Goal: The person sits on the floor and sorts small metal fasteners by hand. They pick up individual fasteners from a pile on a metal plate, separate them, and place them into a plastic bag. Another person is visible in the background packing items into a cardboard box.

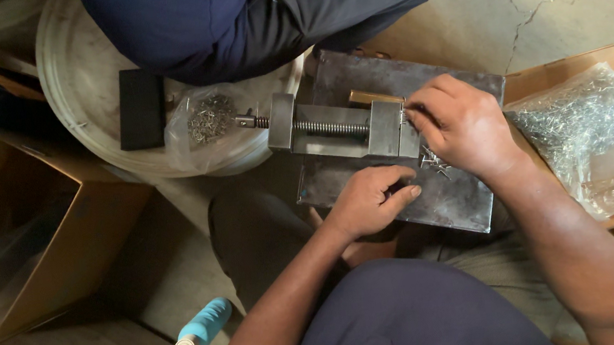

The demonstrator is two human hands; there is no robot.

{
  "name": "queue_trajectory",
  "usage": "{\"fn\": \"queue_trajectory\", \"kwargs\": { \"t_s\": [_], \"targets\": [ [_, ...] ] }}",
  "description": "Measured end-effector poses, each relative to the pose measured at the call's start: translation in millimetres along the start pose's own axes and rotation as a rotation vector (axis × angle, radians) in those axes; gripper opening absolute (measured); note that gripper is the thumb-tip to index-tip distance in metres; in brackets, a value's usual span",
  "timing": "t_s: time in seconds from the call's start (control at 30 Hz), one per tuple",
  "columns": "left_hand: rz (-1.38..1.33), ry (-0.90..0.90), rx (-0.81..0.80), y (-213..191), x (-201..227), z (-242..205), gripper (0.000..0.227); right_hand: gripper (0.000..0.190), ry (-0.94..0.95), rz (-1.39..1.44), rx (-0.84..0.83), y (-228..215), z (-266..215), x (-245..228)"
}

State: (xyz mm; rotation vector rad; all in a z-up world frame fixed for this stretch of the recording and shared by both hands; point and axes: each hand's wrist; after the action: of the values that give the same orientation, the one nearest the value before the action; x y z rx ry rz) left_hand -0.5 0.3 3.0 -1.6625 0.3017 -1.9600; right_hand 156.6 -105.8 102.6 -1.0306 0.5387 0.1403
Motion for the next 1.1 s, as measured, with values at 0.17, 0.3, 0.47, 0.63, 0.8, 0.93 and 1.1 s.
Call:
{"fn": "queue_trajectory", "kwargs": {
  "t_s": [0.17,0.3,0.47,0.63,0.8,0.93,1.1],
  "targets": [
    [0.009,-0.025,-0.017,-1,1,1,0.034,0.009,-0.005,-0.043,-0.022,1,3,1],
    [0.019,0.003,0.003,-2,2,0,0.033,0.010,-0.013,-0.060,-0.029,1,1,1],
    [-0.022,-0.021,-0.012,1,1,-1,0.033,0.015,-0.019,-0.016,-0.002,-3,-5,1],
    [0.023,0.038,0.044,1,-3,3,0.031,0.019,0.027,0.057,0.083,-8,-17,5],
    [0.008,0.054,0.045,14,-10,-2,0.027,0.010,0.266,0.108,0.149,-11,-64,30],
    [-0.061,0.069,0.056,11,-11,-1,0.024,0.010,0.267,0.102,0.066,-5,-100,32],
    [-0.061,0.035,0.011,8,-4,1,0.021,0.013,0.325,0.088,0.074,6,-130,26]
  ]
}}
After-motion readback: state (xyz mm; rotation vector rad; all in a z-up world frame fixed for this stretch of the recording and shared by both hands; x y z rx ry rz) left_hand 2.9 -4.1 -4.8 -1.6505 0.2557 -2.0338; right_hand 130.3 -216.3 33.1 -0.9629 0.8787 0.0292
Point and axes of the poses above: each hand's wrist, its own z-axis towards the middle knuckle, its own y-axis out of the palm, x = y × z, and after that the axes turned 14 degrees about z, right-handed
